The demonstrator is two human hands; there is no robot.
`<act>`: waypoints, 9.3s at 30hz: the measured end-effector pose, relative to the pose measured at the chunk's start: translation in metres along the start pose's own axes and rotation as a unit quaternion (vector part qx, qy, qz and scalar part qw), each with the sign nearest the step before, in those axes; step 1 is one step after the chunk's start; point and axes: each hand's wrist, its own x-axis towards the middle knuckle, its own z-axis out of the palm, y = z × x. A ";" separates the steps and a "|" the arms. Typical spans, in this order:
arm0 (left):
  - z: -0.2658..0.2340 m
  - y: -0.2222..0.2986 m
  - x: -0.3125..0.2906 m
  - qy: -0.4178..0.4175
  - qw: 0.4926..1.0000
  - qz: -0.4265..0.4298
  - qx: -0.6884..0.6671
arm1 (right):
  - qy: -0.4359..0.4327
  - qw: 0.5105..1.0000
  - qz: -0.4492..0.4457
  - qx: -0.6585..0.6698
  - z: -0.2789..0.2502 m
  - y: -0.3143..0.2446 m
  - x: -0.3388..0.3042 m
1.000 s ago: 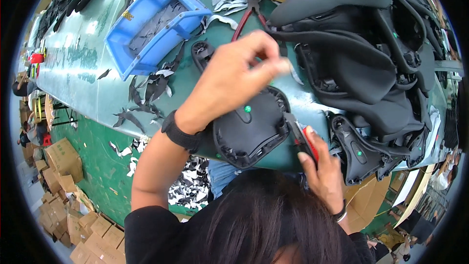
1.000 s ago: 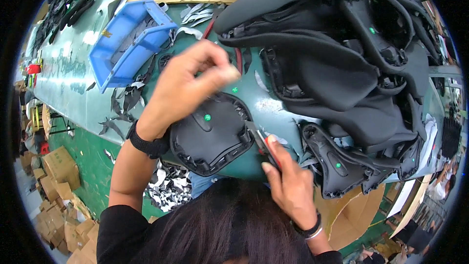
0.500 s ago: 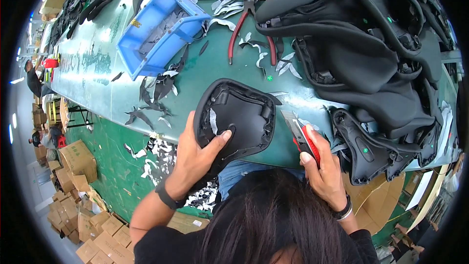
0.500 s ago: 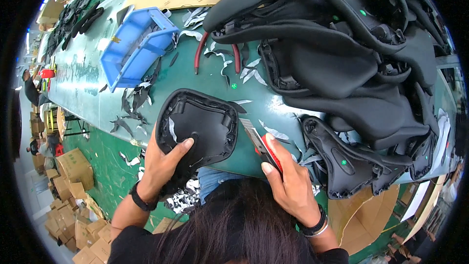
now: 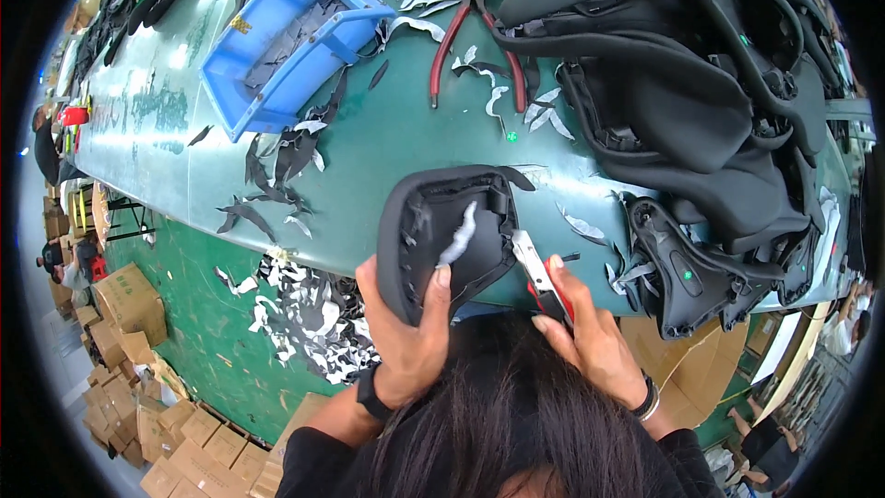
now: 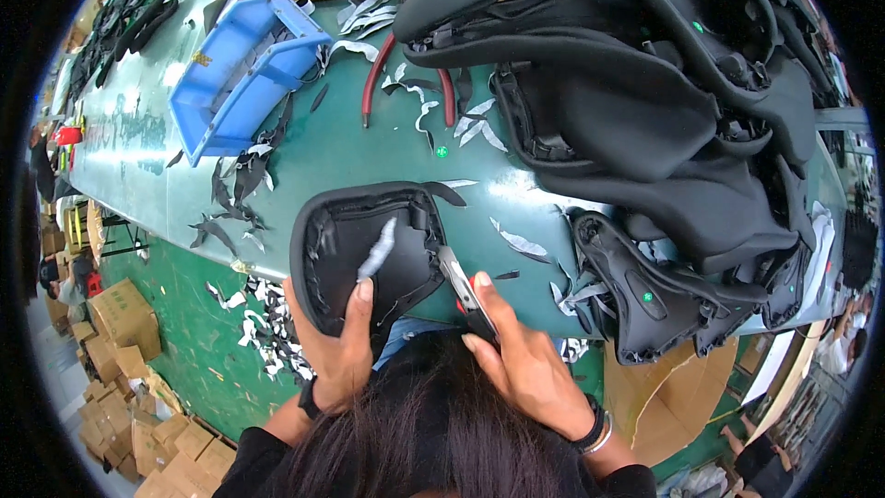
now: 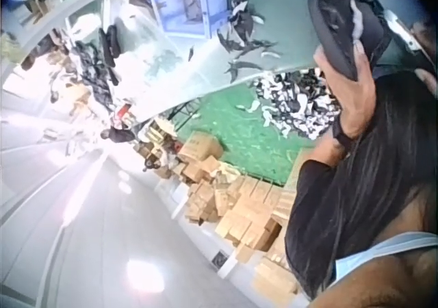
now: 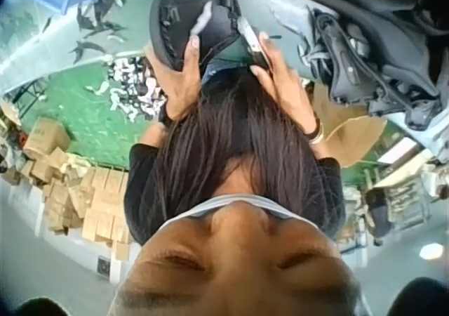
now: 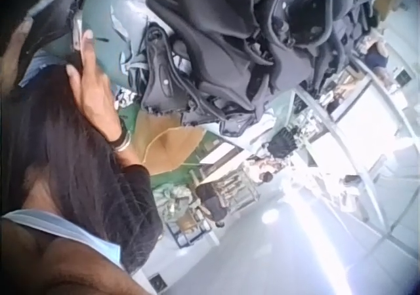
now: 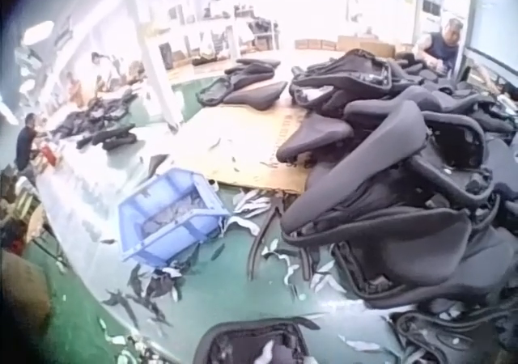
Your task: The person trims excess fabric from bicycle seats using a utility knife, discarding the fabric scraps into a cardboard box.
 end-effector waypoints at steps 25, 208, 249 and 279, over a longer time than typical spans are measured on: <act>-0.031 0.023 0.041 0.034 0.976 -0.005 -0.214 | 0.118 0.945 -0.009 0.305 0.002 -0.023 0.040; 0.001 0.059 0.126 -0.279 0.719 0.508 0.384 | 0.042 0.995 0.038 0.085 -0.019 0.006 0.058; 0.044 0.016 0.034 -0.130 0.973 0.186 0.035 | 0.049 0.957 -0.149 -0.246 -0.044 0.011 0.031; -0.036 0.012 0.044 -0.159 0.983 -0.022 0.092 | 0.034 0.997 0.010 0.073 -0.018 0.014 0.016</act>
